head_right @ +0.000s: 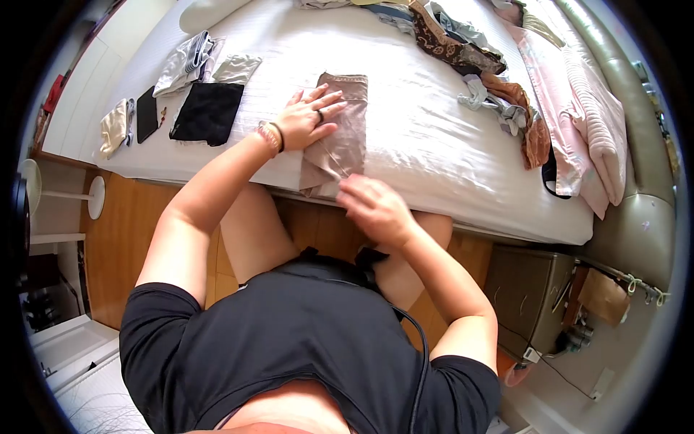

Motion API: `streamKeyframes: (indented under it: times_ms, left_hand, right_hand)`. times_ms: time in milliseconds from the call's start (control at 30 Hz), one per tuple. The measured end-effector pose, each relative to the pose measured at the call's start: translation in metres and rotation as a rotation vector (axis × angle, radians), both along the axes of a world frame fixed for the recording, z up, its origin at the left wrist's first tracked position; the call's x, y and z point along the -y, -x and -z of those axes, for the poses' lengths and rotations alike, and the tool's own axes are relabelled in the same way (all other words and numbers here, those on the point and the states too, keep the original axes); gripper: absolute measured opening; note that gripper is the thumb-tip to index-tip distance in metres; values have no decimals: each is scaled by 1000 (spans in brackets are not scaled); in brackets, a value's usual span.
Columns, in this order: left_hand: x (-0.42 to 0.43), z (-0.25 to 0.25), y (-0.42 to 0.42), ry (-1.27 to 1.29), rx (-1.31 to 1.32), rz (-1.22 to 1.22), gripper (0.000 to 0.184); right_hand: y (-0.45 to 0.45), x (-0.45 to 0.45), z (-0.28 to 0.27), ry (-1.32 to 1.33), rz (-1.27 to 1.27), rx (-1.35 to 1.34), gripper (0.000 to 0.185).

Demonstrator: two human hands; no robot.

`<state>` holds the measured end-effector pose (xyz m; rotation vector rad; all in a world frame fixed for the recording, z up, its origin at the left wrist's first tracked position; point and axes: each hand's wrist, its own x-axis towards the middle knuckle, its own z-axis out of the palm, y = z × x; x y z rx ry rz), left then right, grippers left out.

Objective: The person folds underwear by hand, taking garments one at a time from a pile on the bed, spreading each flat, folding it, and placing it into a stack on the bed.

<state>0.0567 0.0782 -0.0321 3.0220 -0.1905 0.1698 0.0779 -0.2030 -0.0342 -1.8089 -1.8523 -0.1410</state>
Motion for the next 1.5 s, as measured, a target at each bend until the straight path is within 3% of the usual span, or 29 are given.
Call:
streamKeyframes:
  times_ms: [67, 133, 200, 267, 333, 500, 600, 667, 700, 733, 800, 867, 900, 933, 1000, 1100, 1200, 1233, 1367, 1467, 1500]
  left_hand:
    - [-1, 1, 25, 49, 70, 87, 50]
    - [2, -3, 53, 24, 101, 181, 58]
    - [5, -17, 80, -84, 38, 273, 66]
    - [6, -7, 90, -17, 108, 296, 76]
    - [12, -12, 88, -20, 134, 254, 76]
    - [12, 1, 73, 96, 250, 322, 56]
    - [6, -4, 68, 414, 249, 274, 30]
    - [4, -5, 57, 690, 232, -49, 17]
    - [1, -10, 42, 904, 172, -165, 18]
    - [-6, -17, 21, 1114, 109, -281, 30]
    - [-12, -7, -14, 1471, 98, -593, 37]
    - [-14, 1, -27, 1433, 8, -727, 38]
    - [-17, -1, -34, 1409, -29, -788, 38]
    - [-18, -3, -35, 1392, -88, -727, 36]
    - [-8, 8, -33, 1081, 162, -749, 32]
    - [16, -20, -17, 697, 452, -704, 28]
    - [23, -19, -23, 138, 637, -67, 38]
    - [26, -13, -23, -21, 392, -18, 48]
    - [14, -2, -20, 78, -94, -283, 64]
    - [3, -19, -11, 148, -164, -264, 75]
    - [-9, 6, -8, 115, 174, -254, 74]
  right_hand:
    - [-25, 2, -17, -65, 237, 209, 39]
    - [-45, 0, -21, -13, 309, 349, 40]
    - [-53, -8, -4, -7, 227, 364, 42]
    - [-51, -20, 6, -33, 127, 304, 43]
    - [-48, -32, -4, -21, 107, 306, 41]
    - [-52, -44, -3, -110, 117, 218, 34]
    - [-53, -45, -12, -84, 159, -87, 30]
    - [-71, -56, -6, -83, 233, -396, 27]
    - [-81, -64, 8, -135, 429, -481, 20]
    - [-93, -77, -16, 197, 590, -850, 26]
    - [-106, -105, -16, 43, 695, -1163, 35]
    - [-129, -124, 22, -49, 776, -993, 35]
    - [-133, -129, 21, 39, 827, -845, 35]
    - [-135, -133, 22, 52, 834, -810, 35]
    - [-135, -138, 28, -22, 821, -802, 35]
    - [-132, -136, 18, 64, 835, -734, 36]
    - [-120, -139, -5, 142, 888, -732, 36]
    - [-122, -139, -2, 148, 908, -700, 36]
    - [-132, -143, 18, 216, 995, -592, 36]
    - [-124, -143, 6, 259, 1007, -625, 37]
    - [-128, -142, 10, 240, 993, -610, 37]
